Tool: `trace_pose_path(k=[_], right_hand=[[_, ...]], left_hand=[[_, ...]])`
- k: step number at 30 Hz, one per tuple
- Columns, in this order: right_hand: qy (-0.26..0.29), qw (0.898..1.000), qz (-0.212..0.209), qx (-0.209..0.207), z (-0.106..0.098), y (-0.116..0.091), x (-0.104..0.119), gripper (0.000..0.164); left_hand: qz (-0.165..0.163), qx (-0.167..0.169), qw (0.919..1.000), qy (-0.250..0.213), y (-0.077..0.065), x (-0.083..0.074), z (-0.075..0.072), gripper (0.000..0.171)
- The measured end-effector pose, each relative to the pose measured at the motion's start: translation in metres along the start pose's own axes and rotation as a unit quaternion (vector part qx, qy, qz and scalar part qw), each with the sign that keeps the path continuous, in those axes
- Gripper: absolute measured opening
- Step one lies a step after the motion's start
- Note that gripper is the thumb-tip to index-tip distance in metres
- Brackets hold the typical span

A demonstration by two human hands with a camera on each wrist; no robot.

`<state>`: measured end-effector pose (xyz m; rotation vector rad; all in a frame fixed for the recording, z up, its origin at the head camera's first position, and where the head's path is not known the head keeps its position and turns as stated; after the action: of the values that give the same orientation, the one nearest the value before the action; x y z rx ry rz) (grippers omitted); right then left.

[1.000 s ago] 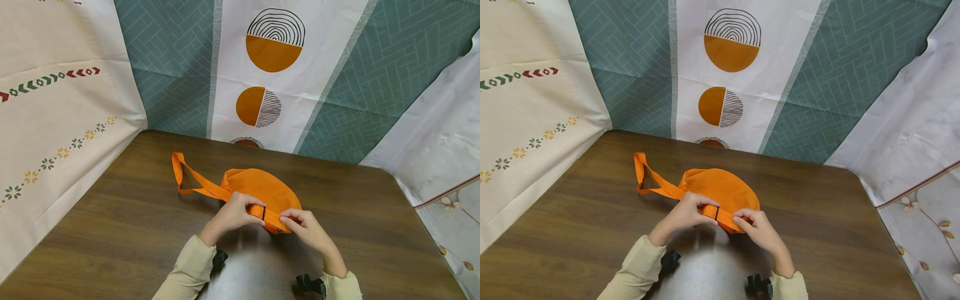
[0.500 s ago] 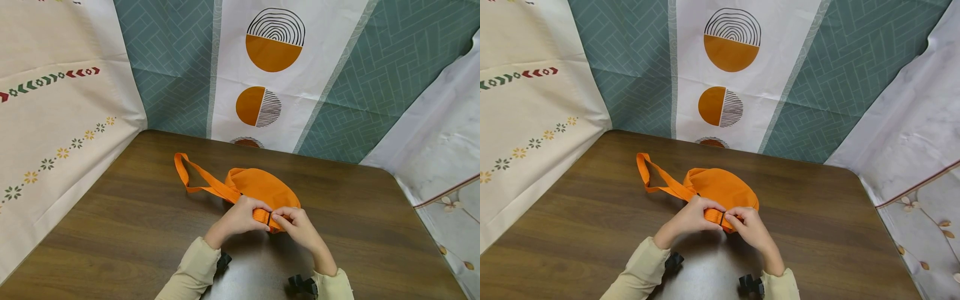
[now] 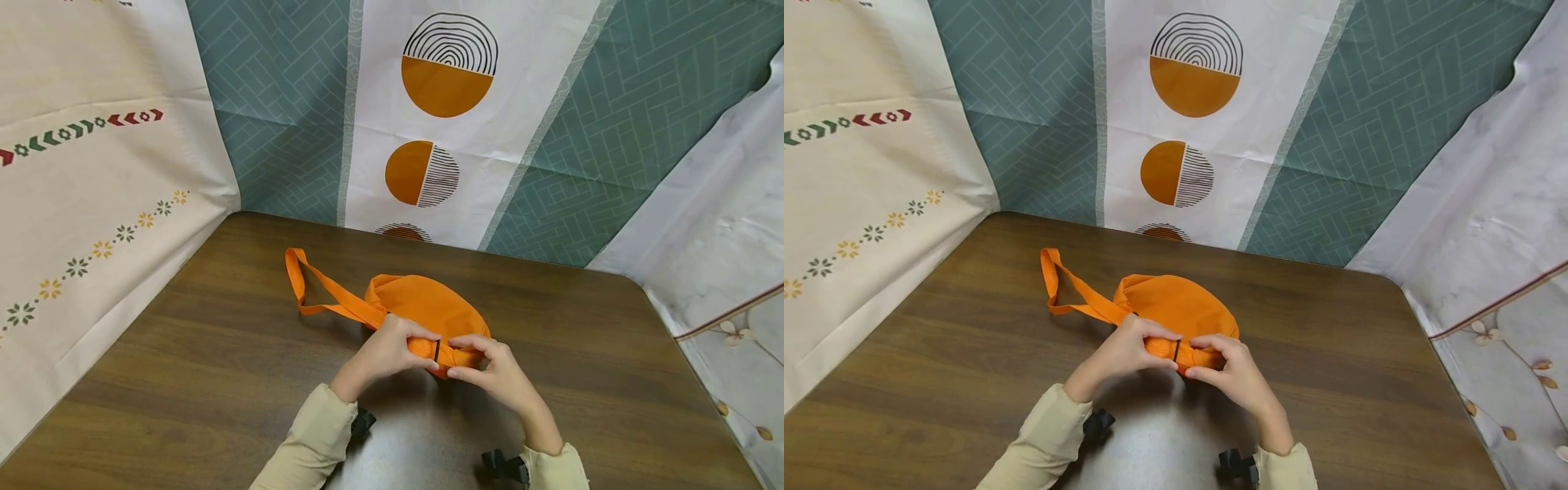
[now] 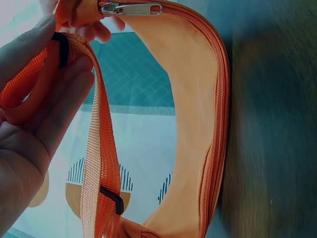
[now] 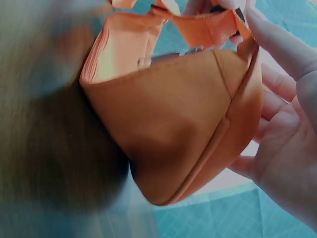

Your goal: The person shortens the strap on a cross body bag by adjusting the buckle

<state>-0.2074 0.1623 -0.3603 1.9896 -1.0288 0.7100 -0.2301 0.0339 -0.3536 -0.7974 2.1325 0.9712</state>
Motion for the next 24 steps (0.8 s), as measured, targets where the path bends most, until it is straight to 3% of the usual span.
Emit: trace_pose_path(k=[10,20,24], right_hand=[[0.011,0.989,-0.141,-0.047,-0.006,-0.002,0.018,0.039],[0.005,0.986,-0.155,-0.065,-0.002,0.001,0.014,0.031],[0.022,0.987,-0.138,-0.074,0.000,0.003,0.014,0.029]], left_hand=[[0.014,-0.014,0.9997,-0.011,0.001,0.002,-0.004,0.037],[-0.011,-0.004,0.9988,-0.048,0.000,0.003,0.000,0.033],[-0.013,-0.006,0.9985,-0.052,0.000,0.002,0.000,0.032]])
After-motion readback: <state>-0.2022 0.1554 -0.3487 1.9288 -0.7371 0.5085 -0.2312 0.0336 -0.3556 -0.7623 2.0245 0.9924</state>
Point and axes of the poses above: each hand's wrist, its own y-axis towards the middle knuckle, its own z-axis out of the palm, x = y × z, the point moved 8 cm from there along y, towards the middle knuckle, and after that the axes turned 3 degrees about -x, right-handed, at the moved point
